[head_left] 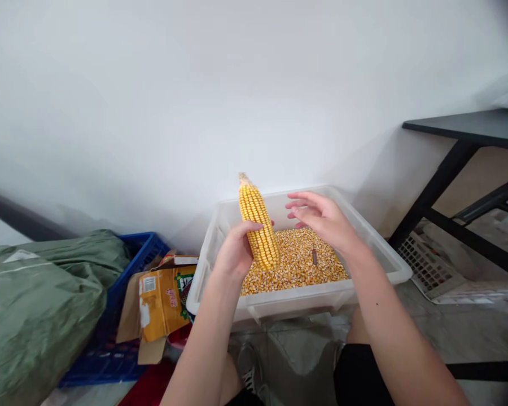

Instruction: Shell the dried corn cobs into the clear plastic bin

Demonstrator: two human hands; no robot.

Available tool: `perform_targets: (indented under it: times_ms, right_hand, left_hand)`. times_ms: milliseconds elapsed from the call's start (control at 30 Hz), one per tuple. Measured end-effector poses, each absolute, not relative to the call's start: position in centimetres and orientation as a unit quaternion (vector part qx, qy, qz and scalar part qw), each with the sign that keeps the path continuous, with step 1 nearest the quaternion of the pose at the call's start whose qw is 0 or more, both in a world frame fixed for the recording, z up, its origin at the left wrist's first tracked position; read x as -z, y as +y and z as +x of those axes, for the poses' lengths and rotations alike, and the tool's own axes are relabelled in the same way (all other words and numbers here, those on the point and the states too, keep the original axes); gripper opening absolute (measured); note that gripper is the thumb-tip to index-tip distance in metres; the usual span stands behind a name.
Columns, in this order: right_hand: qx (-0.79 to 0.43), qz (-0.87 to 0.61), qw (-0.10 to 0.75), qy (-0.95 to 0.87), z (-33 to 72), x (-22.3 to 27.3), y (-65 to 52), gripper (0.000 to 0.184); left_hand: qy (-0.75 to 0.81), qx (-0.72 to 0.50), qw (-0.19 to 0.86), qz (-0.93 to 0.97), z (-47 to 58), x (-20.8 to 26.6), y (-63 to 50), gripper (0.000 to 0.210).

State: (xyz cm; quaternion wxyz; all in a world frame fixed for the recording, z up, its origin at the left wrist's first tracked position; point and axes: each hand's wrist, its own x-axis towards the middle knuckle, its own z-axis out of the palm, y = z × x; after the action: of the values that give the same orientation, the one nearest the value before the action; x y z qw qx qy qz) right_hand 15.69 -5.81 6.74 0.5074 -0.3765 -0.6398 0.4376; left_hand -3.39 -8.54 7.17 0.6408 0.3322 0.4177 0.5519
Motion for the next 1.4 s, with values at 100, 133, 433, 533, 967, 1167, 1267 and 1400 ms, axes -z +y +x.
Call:
perform_targets:
  times_ms: [100,133,433,533,967,1167,1267,1400]
  right_hand:
    - [-0.445,-0.358,0.534,-0.623,14.5,-6.8,-5.7,0.045]
    - [-0.443,-0.361,0.536,-0.622,14.1,-6.7,-5.7,0.042]
    - [-0.353,-0.393,0.569,-0.630,12.7,-6.3,-6.0,0.023]
    - [-0.319,-0.402,0.598,-0.616,12.6,-6.6,-6.4,0.023]
    - [-0.052,-0.377,0.614,-0.692,9.8,-4.0,-4.7,0.014]
    - [-0.045,-0.413,0.629,-0.657,10.4,-4.2,-4.4,0.011]
    - [-0.054,-0.438,0.613,-0.656,10.5,-4.1,-4.3,0.021]
    - [-0.105,-0.463,0.550,-0.687,10.1,-4.1,-4.5,0.041]
  left_hand:
    - [0.400,-0.526,0.650,0.375,-2.4,-6.1,-8.2,0.026]
    - [0.394,-0.522,0.651,0.386,-2.2,-5.8,-8.1,0.028]
    - [0.402,-0.549,0.607,0.411,-2.6,-3.8,-7.3,0.028]
    - [0.432,-0.558,0.561,0.432,-3.1,-3.4,-7.0,0.025]
    - [0.462,-0.549,0.444,0.537,-2.4,-3.0,-7.5,0.024]
    - [0.480,-0.542,0.446,0.526,-2.9,-3.1,-7.4,0.030]
    - [0.492,-0.548,0.420,0.531,-3.1,-3.2,-7.7,0.029]
    - [0.497,-0.554,0.374,0.554,-3.0,-3.3,-8.0,0.026]
